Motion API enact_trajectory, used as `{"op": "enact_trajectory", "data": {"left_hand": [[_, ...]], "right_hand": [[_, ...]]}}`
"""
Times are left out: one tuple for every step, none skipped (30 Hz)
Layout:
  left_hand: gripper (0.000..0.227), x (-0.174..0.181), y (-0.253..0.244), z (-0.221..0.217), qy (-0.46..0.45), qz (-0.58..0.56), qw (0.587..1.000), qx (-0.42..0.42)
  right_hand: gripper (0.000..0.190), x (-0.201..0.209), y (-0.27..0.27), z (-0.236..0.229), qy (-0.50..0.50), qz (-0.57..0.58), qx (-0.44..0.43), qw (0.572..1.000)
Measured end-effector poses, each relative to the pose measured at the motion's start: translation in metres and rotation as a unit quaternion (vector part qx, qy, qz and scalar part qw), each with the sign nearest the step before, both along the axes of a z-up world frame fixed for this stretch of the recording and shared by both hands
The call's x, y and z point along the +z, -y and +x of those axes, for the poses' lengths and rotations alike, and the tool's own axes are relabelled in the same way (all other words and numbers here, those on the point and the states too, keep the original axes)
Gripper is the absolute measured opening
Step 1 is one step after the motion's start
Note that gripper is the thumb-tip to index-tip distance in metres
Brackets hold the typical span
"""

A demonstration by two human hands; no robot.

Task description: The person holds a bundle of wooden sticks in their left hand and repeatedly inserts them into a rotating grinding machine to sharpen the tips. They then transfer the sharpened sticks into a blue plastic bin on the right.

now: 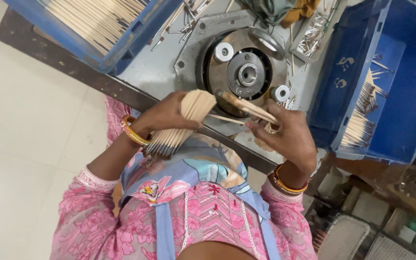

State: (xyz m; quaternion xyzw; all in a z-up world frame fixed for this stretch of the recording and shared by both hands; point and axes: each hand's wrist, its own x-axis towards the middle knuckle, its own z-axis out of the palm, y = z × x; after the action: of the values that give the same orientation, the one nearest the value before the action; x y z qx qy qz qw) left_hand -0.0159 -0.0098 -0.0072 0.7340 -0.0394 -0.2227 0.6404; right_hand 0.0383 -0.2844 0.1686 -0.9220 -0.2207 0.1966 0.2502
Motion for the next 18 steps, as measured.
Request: {"op": "enact_trajectory", "data": {"left_hand": [[0.072, 0.000, -0.003, 0.001, 0.000, -0.001, 1.000, -0.009], [0.067, -0.001, -0.006, 0.003, -0.057, -0.077, 0.995, 0.018], [0.062, -0.002, -0.010, 0.003, -0.117, -0.151, 0.981, 0.044], [0.062, -0.004, -0.005, 0.003, -0.121, -0.151, 0.981, 0.033], [0.065, -0.006, -0.001, 0.001, -0.112, -0.121, 0.985, 0.052], [0.069, -0.008, 0.003, -0.001, -0.102, -0.092, 0.988, 0.070], [0.069, -0.001, 0.007, 0.004, -0.108, -0.092, 0.988, 0.055], [0.062, 0.006, 0.012, 0.009, -0.076, -0.097, 0.991, 0.045], [0.055, 0.013, 0.018, 0.014, -0.044, -0.104, 0.993, 0.036], [0.055, 0.017, 0.018, 0.018, -0.049, -0.105, 0.993, 0.022], [0.053, 0.022, 0.018, 0.024, -0.081, -0.158, 0.982, 0.067], [0.051, 0.027, 0.017, 0.029, -0.114, -0.209, 0.965, 0.111], [0.051, 0.026, 0.012, 0.034, -0.117, -0.210, 0.965, 0.106], [0.041, 0.025, 0.005, 0.038, -0.129, -0.230, 0.948, 0.181], [0.031, 0.024, -0.002, 0.041, -0.140, -0.247, 0.923, 0.260], [0.031, 0.012, -0.007, 0.036, -0.143, -0.247, 0.922, 0.260], [0.029, 0.000, -0.011, 0.034, -0.154, -0.260, 0.921, 0.247], [0.027, -0.012, -0.015, 0.032, -0.165, -0.272, 0.919, 0.235]], "right_hand": [[0.025, -0.007, 0.009, -0.001, 0.000, -0.001, -0.009, 1.000], [0.019, -0.015, 0.018, -0.001, -0.018, 0.113, -0.079, 0.990], [0.015, -0.023, 0.027, -0.004, -0.036, 0.226, -0.147, 0.962], [0.015, -0.040, 0.020, -0.004, -0.035, 0.226, -0.158, 0.961], [0.012, -0.057, 0.012, -0.007, 0.015, 0.315, -0.235, 0.919], [0.010, -0.074, 0.004, -0.010, 0.067, 0.399, -0.306, 0.862], [0.010, -0.082, 0.001, -0.006, 0.070, 0.395, -0.321, 0.858], [0.009, -0.089, -0.002, -0.003, 0.060, 0.337, -0.303, 0.889], [0.009, -0.097, -0.004, 0.002, 0.049, 0.278, -0.283, 0.917], [0.009, -0.097, 0.011, 0.005, 0.050, 0.274, -0.297, 0.913], [0.008, -0.095, 0.026, 0.010, 0.051, 0.273, -0.243, 0.929], [0.013, -0.093, 0.040, 0.015, 0.050, 0.271, -0.189, 0.943], [0.013, -0.084, 0.050, 0.019, 0.050, 0.268, -0.194, 0.942], [0.015, -0.074, 0.059, 0.024, 0.115, 0.263, -0.239, 0.927], [0.019, -0.066, 0.067, 0.030, 0.176, 0.258, -0.278, 0.908], [0.019, -0.055, 0.060, 0.013, 0.175, 0.256, -0.279, 0.909], [0.021, -0.044, 0.054, 0.004, 0.203, 0.236, -0.276, 0.909], [0.024, -0.034, 0.048, -0.006, 0.232, 0.216, -0.274, 0.908]]}}
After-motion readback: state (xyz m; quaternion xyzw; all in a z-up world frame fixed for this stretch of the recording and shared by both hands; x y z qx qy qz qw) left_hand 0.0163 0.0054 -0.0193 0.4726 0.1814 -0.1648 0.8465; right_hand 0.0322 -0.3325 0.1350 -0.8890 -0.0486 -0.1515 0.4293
